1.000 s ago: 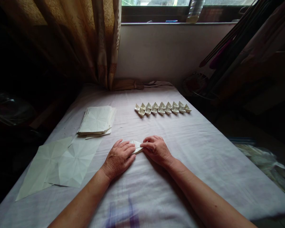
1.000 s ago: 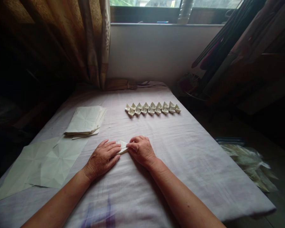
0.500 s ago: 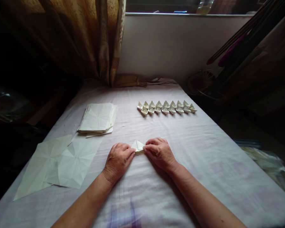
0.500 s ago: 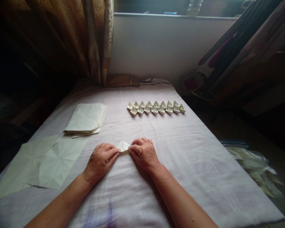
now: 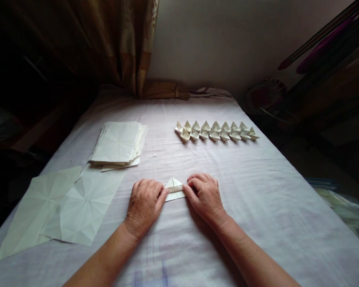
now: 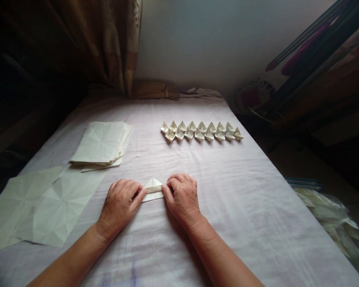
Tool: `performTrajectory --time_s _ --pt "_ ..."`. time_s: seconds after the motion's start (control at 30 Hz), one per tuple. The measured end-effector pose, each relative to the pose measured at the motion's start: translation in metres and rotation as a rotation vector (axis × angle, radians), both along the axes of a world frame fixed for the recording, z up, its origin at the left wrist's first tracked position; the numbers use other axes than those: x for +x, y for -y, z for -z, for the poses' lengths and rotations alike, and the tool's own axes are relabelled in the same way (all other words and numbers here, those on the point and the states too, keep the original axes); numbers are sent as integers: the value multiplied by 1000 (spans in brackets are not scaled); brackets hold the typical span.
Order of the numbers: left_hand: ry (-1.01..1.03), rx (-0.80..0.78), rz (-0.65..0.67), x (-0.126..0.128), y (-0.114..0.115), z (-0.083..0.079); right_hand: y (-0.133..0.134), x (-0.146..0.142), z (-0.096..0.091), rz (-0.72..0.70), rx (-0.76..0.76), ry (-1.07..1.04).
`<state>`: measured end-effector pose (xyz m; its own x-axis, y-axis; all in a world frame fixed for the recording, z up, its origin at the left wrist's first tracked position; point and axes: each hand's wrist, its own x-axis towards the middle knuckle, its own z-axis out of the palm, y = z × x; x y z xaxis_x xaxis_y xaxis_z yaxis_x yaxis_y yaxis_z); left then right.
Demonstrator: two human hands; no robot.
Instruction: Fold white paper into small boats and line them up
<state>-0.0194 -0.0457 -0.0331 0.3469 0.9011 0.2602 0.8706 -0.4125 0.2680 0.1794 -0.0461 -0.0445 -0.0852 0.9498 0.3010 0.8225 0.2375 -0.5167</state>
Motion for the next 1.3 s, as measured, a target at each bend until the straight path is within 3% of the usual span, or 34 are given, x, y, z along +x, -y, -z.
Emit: performTrajectory --time_s 0.2,0.73,1.03,1.3 --pt "-64 16 -35 3 -1 -2 -1 -2 -1 22 0 58" --pt "40 -4 -99 5 0 6 -1 -6 2 69 -12 77" --pt "80 -49 -60 5 -2 5 -3 -7 -1 -14 -28 60" --pt "60 -62 -71 8 -2 4 0 -27 -6 75 -13 160"
